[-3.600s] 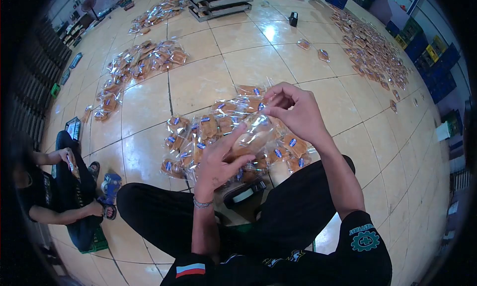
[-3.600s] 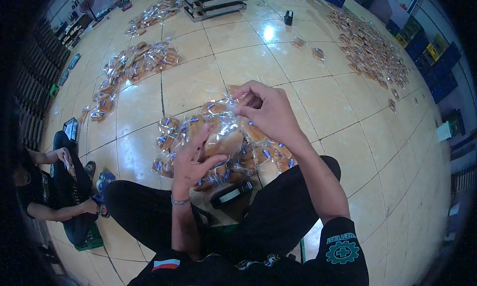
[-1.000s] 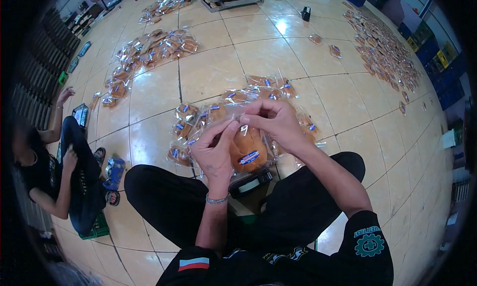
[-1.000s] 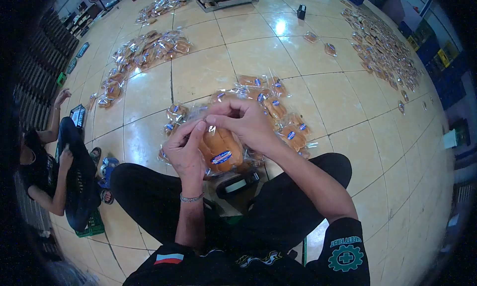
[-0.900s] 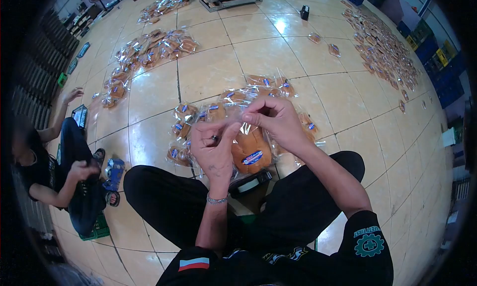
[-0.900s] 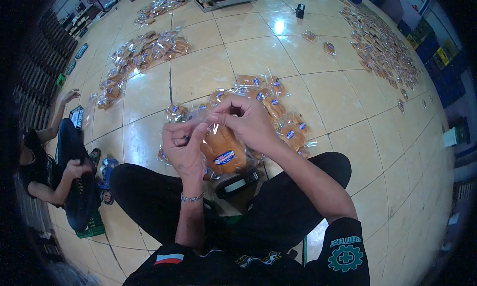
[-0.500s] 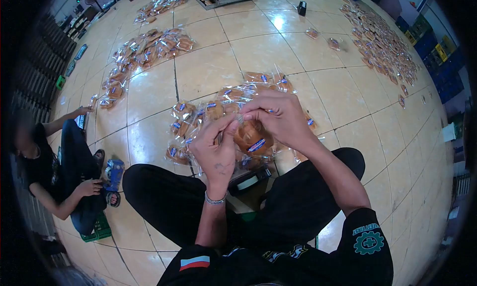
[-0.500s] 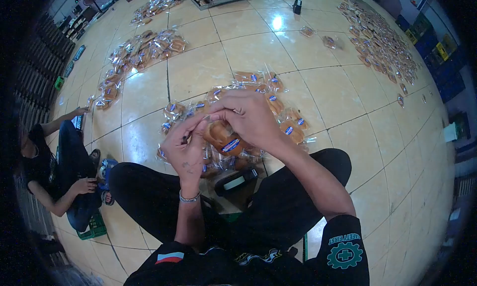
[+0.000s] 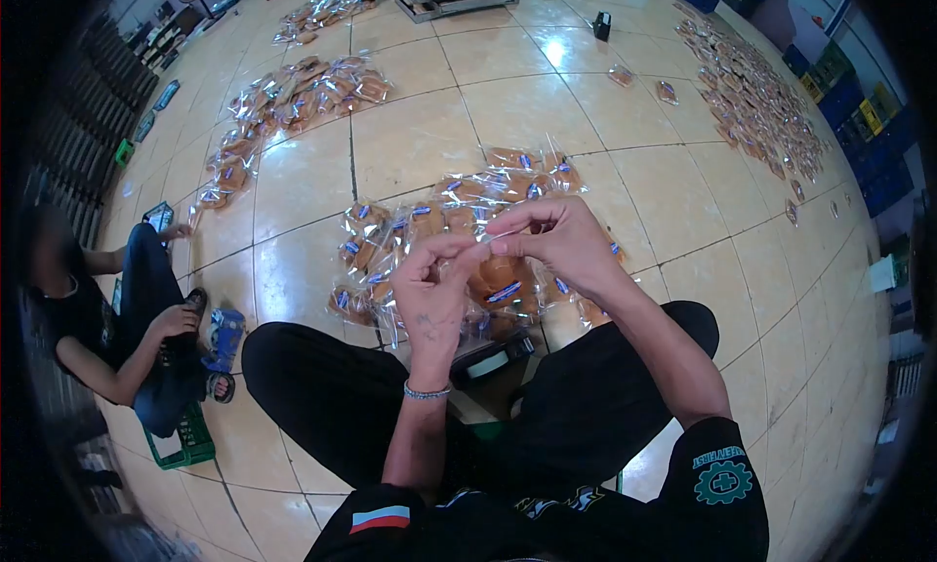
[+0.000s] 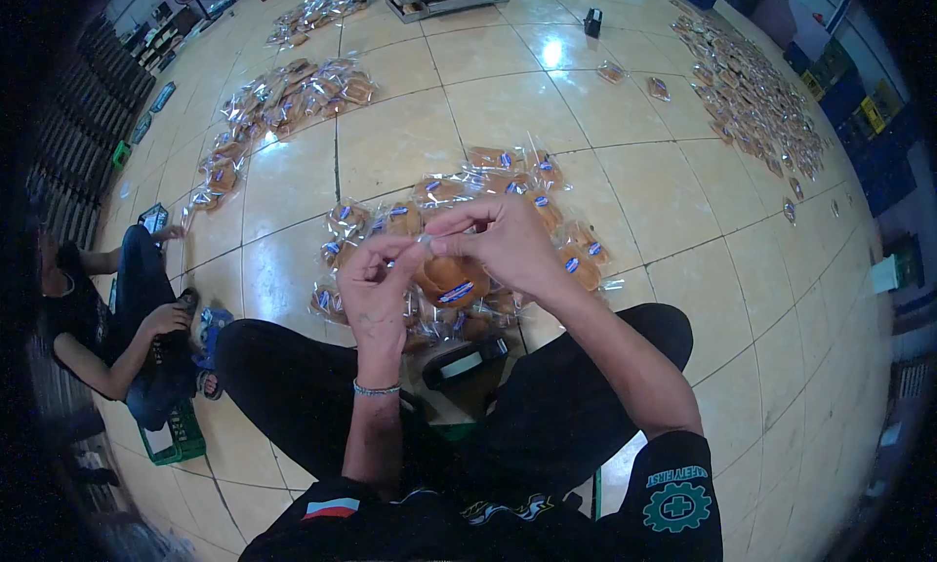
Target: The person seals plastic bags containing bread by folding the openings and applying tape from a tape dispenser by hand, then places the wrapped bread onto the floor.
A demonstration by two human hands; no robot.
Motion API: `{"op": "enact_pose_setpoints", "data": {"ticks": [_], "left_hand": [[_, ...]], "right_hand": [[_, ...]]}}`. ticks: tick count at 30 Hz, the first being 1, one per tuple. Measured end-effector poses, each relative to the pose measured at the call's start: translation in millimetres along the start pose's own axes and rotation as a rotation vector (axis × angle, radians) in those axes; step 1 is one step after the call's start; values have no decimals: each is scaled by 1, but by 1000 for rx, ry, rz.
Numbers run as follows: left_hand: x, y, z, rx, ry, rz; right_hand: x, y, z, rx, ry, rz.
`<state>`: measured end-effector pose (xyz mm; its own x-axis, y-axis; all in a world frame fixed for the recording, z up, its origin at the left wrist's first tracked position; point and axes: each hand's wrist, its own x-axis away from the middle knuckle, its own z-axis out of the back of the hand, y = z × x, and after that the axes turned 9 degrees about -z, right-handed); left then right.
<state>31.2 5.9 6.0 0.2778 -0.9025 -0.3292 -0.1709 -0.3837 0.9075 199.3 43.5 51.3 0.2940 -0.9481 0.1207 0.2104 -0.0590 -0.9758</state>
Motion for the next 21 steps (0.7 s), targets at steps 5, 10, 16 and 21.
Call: {"op": "enact_pose_setpoints", "data": {"ticks": [5, 10, 16, 21], "left_hand": [[2, -3, 3, -374, -119, -213], [5, -2, -3, -714, -29, -491], [2, -17, 16, -613, -160, -228], [6, -43, 23, 350, -78, 465]], "right_hand": [[2, 3, 0, 381, 152, 148], [-2, 5, -4, 882, 202, 597], [-2, 7, 12, 898, 139, 603], [-16, 30, 17, 464, -38, 143]]}}
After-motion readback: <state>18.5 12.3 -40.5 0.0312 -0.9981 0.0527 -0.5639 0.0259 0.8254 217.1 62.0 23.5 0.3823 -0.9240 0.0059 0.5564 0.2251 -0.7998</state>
